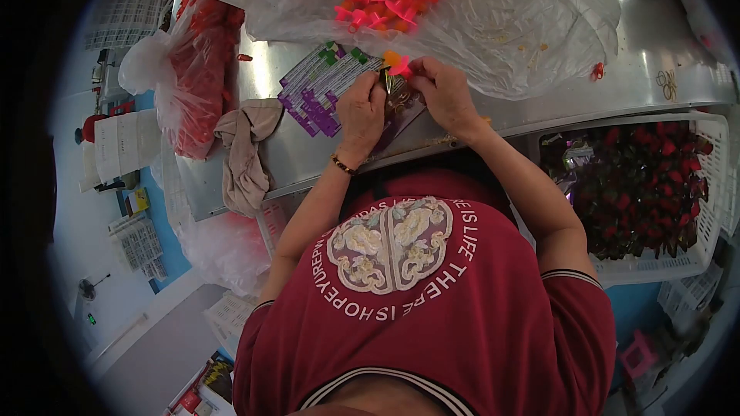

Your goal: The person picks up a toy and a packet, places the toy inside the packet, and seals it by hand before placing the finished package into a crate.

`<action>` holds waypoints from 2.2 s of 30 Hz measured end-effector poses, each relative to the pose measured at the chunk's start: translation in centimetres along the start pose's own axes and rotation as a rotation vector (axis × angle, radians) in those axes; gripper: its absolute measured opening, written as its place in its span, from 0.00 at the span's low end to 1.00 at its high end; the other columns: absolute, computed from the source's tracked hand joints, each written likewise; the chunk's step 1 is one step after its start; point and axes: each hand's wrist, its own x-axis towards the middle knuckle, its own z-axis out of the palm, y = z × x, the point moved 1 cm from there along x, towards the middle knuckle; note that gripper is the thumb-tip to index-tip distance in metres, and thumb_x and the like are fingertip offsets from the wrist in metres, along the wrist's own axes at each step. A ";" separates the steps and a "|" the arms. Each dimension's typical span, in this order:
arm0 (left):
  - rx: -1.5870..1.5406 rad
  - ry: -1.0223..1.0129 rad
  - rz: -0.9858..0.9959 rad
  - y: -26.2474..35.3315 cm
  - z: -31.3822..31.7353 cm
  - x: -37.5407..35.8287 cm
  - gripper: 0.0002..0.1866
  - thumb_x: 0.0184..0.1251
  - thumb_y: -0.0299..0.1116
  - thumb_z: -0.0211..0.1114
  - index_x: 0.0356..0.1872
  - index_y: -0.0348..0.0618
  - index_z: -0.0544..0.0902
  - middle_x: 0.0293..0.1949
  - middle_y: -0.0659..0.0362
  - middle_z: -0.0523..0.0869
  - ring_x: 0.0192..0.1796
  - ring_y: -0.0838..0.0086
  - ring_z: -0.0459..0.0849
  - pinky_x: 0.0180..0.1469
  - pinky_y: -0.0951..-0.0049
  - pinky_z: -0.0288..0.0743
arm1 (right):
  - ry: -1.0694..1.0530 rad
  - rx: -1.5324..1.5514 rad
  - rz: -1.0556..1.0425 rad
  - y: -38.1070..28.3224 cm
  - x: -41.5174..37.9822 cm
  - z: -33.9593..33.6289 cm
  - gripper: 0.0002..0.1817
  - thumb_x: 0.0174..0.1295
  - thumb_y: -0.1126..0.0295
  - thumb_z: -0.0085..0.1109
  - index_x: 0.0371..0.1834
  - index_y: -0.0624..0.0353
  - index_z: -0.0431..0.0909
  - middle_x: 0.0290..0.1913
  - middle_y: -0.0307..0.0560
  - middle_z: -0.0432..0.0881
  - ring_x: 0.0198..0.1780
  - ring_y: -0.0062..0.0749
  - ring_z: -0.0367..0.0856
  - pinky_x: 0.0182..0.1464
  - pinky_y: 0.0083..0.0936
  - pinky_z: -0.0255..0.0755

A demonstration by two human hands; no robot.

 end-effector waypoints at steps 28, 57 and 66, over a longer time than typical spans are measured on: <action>-0.033 0.024 0.020 -0.3 0.3 -0.7 0.04 0.61 0.26 0.61 0.35 0.42 0.76 0.28 0.53 0.81 0.31 0.59 0.82 0.33 0.65 0.73 | -0.001 -0.531 -0.142 -0.9 -0.6 -1.2 0.09 0.58 0.76 0.55 0.42 0.64 0.77 0.33 0.61 0.82 0.35 0.52 0.82 0.37 0.33 0.73; 0.020 0.077 0.163 0.0 0.6 -0.8 0.04 0.60 0.26 0.60 0.34 0.41 0.75 0.28 0.53 0.79 0.31 0.57 0.81 0.32 0.62 0.73 | 0.188 -0.528 -0.229 -3.0 0.2 -1.8 0.08 0.57 0.75 0.54 0.36 0.65 0.81 0.31 0.55 0.84 0.35 0.47 0.84 0.39 0.31 0.76; -0.028 0.066 0.077 -0.2 0.7 -0.8 0.02 0.61 0.25 0.58 0.33 0.42 0.74 0.26 0.53 0.77 0.30 0.57 0.80 0.31 0.62 0.72 | 0.046 -0.630 -0.101 -1.5 -0.7 -1.6 0.09 0.56 0.72 0.55 0.36 0.65 0.81 0.32 0.59 0.83 0.36 0.51 0.83 0.40 0.36 0.75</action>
